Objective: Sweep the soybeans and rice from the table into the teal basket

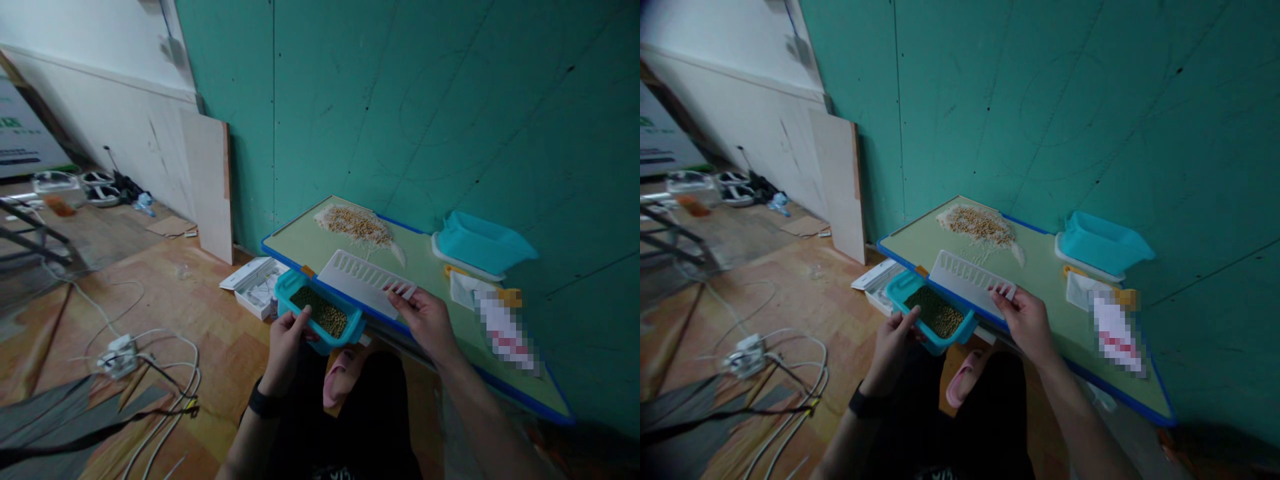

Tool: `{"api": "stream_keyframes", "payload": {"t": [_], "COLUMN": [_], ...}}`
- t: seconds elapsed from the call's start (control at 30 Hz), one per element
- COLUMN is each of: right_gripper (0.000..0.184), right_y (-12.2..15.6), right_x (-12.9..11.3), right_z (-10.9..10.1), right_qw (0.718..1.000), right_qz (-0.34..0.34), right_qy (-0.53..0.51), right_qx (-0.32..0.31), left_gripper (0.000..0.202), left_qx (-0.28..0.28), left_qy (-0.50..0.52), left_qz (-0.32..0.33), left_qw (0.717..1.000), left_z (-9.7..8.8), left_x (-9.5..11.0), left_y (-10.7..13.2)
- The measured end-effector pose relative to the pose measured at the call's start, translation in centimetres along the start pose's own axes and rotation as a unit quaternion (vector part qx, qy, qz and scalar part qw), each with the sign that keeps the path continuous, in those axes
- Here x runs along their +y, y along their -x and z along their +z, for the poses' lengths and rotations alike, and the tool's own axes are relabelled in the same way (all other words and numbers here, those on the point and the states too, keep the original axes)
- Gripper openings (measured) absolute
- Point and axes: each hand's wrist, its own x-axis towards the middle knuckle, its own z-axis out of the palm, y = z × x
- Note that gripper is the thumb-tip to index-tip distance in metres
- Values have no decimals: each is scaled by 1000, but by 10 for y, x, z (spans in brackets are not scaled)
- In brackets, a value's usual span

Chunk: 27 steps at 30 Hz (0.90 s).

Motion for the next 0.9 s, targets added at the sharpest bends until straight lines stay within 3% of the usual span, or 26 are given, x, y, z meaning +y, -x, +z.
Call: {"api": "stream_keyframes", "payload": {"t": [0.17, 0.3, 0.4, 0.5, 0.67, 0.9], "right_gripper": [25, 25, 35, 40, 44, 44], "right_y": [15, 26, 24, 12, -13, -33], "right_x": [-17, -26, -26, -31, -49, -49], "right_z": [14, 44, 69, 89, 111, 113], "right_qw": [981, 922, 886, 860, 817, 801], "right_qz": [-108, -280, -334, -309, -213, -153], "right_qy": [159, 268, 321, 401, 513, 558], "right_qx": [35, 19, -18, -70, -158, -151], "left_gripper": [51, 50, 49, 49, 50, 47], "left_qx": [0, -2, -4, -2, 6, 18], "left_qy": [-7, -3, -1, -12, -10, -19], "left_qz": [2, 7, 9, 5, -5, -10], "left_qw": [1000, 1000, 1000, 1000, 1000, 1000], "left_z": [0, -3, -5, -6, -4, -7], "left_x": [0, -5, -9, -10, -7, -10], "left_y": [0, -2, -5, -7, -6, -8]}}
